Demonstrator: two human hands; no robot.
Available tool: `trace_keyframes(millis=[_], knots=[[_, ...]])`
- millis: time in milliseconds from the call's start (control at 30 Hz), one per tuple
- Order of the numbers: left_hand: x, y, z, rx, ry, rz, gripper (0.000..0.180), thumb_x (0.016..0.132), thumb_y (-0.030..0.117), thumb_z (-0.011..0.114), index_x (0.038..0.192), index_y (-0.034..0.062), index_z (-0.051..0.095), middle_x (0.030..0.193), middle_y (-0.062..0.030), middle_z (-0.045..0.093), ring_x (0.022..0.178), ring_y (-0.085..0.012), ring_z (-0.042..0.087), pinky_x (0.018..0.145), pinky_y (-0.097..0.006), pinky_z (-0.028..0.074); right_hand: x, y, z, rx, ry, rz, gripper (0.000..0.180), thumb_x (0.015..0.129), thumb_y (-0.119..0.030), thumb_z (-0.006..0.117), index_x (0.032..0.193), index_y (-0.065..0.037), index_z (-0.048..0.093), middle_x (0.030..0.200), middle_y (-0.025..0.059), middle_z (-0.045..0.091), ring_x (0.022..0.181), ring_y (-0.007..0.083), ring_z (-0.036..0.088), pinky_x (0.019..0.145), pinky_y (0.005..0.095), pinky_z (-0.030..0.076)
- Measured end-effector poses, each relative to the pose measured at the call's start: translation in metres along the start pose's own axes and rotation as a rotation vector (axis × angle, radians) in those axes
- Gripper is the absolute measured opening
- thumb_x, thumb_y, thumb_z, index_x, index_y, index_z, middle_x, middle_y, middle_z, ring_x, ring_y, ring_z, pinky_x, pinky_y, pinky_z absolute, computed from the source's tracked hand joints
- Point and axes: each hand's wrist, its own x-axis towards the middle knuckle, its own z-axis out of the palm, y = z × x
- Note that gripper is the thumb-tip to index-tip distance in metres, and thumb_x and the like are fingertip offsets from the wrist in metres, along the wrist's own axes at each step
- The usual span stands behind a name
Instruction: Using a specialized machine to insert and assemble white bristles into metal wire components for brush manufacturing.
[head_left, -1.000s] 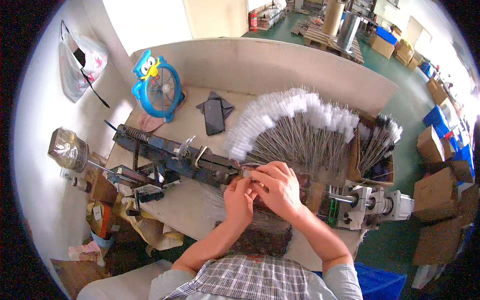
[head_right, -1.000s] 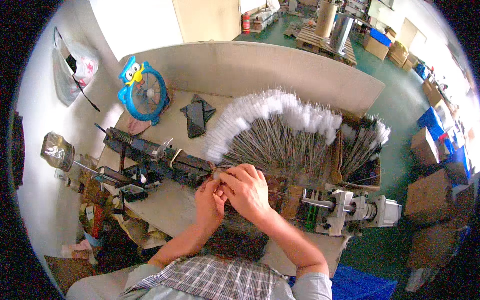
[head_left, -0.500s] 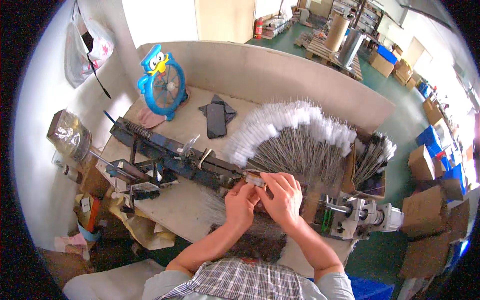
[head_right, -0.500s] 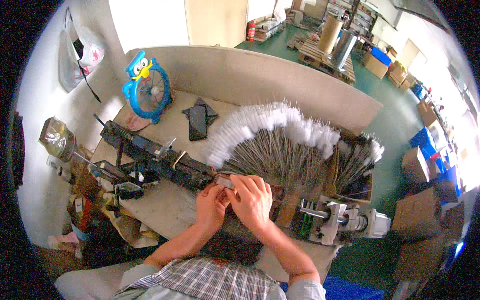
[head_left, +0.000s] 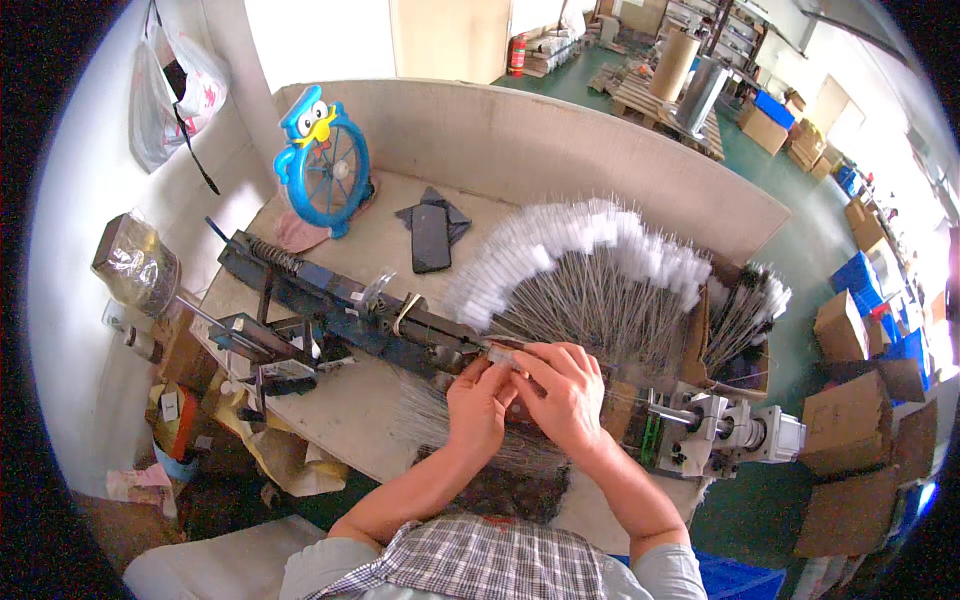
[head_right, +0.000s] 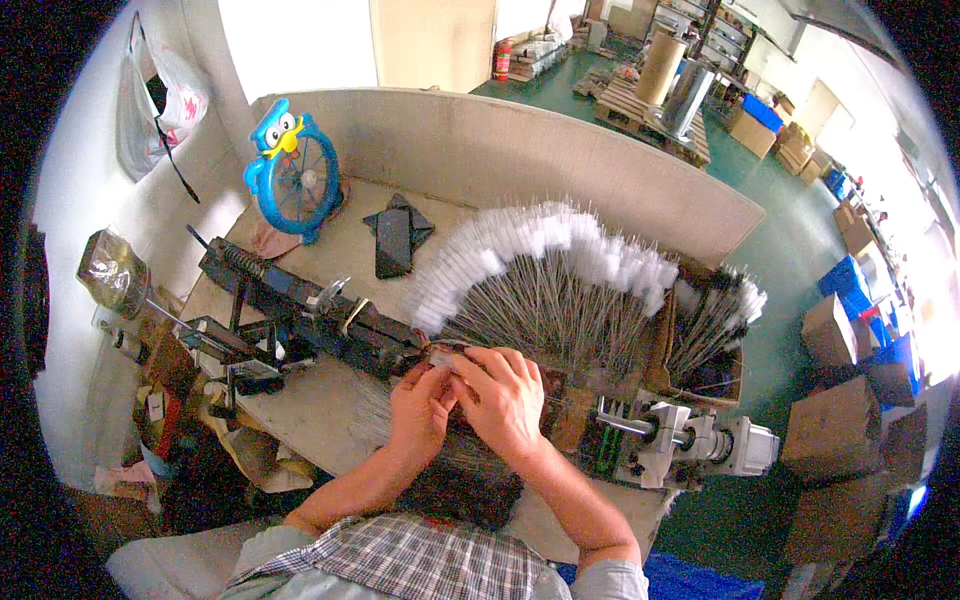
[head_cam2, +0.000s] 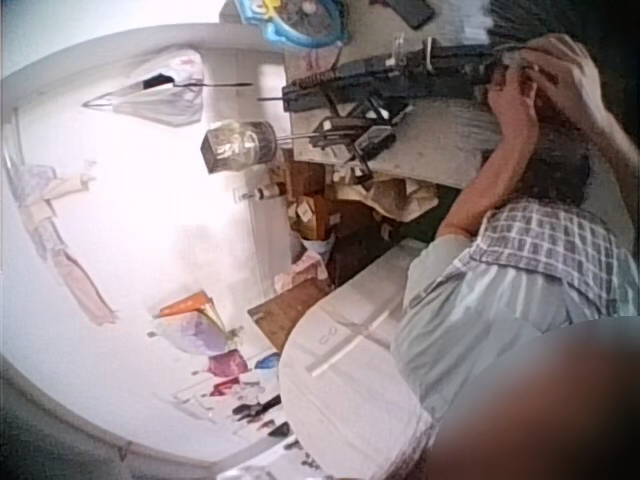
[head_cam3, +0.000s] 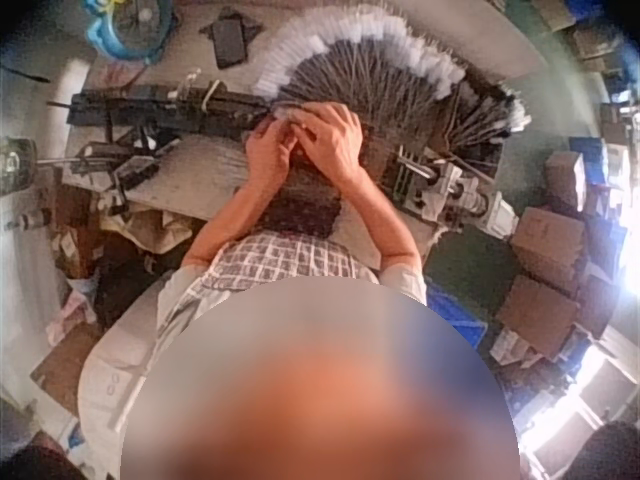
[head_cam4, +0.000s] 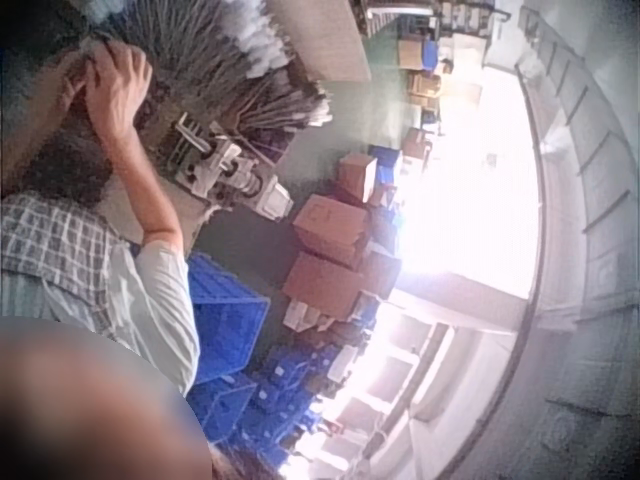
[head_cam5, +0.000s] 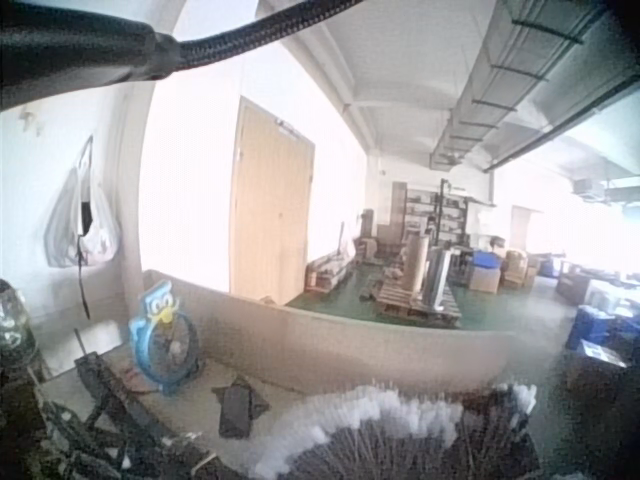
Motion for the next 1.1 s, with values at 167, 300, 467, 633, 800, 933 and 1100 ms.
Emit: trace_keyframes(millis=[167,300,467,633,800,933,1100], knots=[[0.003,-0.001,-0.003,0.03,-0.04,0.02,0.011,0.083,0.003,0.055,0.094,0.0022,0.052,0.092,-0.0095,0.061,0.085,-0.0189,0.061,0.075,-0.03,0.051,0.003,0.0,-0.002,-0.01,-0.022,-0.022,0.024,0.066,-0.017,0.071,0.09,-0.012,0.068,0.092,0.0004,0.063,0.089,0.0206,0.057,0.075,0.0346,0.045],[0.0,0.004,-0.003,0.058,-0.042,-0.009,0.016,0.082,0.003,0.057,0.098,0.0023,0.053,0.095,-0.0102,0.061,0.086,-0.0208,0.062,0.077,-0.03,0.051,0.006,-0.006,-0.019,-0.02,-0.039,-0.004,0.025,0.067,-0.019,0.068,0.092,-0.013,0.066,0.09,0.0001,0.062,0.089,0.0208,0.056,0.076,0.0351,0.043],[-0.003,0.009,-0.006,-0.057,-0.038,-0.062,0.038,0.092,0.036,0.047,0.105,0.0013,0.052,0.1,-0.0127,0.06,0.094,-0.0264,0.059,0.085,-0.037,0.048,-0.012,0.008,-0.022,-0.119,-0.172,-0.009,0.011,0.069,-0.014,0.061,0.08,-0.011,0.063,0.077,0.0019,0.058,0.084,0.0214,0.055,0.073,0.0359,0.042],[-0.012,0.014,0.002,0.038,-0.067,-0.107,0.059,0.092,0.054,0.031,0.11,0.0011,0.05,0.108,-0.0135,0.056,0.102,-0.0263,0.055,0.091,-0.039,0.043,-0.017,0.008,-0.026,-0.079,-0.156,0.043,0.012,0.071,-0.014,0.064,0.082,-0.01,0.065,0.079,0.0027,0.061,0.084,0.0223,0.055,0.074,0.0353,0.043],[-0.014,0.016,-0.003,0.215,-0.127,-0.078,0.064,0.091,0.055,0.033,0.125,0.0008,0.038,0.121,-0.014,0.048,0.11,-0.024,0.049,0.094,-0.038,0.04,-0.007,0.008,-0.043,0.027,-0.066,0.013,0.013,0.073,-0.014,0.066,0.085,-0.008,0.066,0.085,0.0047,0.065,0.084,0.0231,0.058,0.074,0.034,0.046],[-0.027,0.019,-0.035,0.326,-0.117,-0.17,0.061,0.093,0.046,0.04,0.132,-0.0002,0.034,0.128,-0.0155,0.045,0.118,-0.0238,0.045,0.097,-0.037,0.038,-0.033,0.012,-0.042,0.189,-0.102,0.081,0.013,0.078,-0.016,0.063,0.088,-0.008,0.064,0.079,0.0063,0.064,0.072,0.0263,0.059,0.064,0.0368,0.049],[-0.015,0.084,-0.149,0.518,0.111,0.087,0.04,0.091,0.037,0.051,0.112,0.0042,0.051,0.107,-0.0099,0.058,0.099,-0.0199,0.056,0.088,-0.034,0.043,-0.081,0.012,-0.027,0.242,-0.354,0.194,0.016,0.08,-0.021,0.06,0.091,-0.01,0.065,0.08,0.0083,0.063,0.077,0.0282,0.061,0.065,0.0398,0.05]])
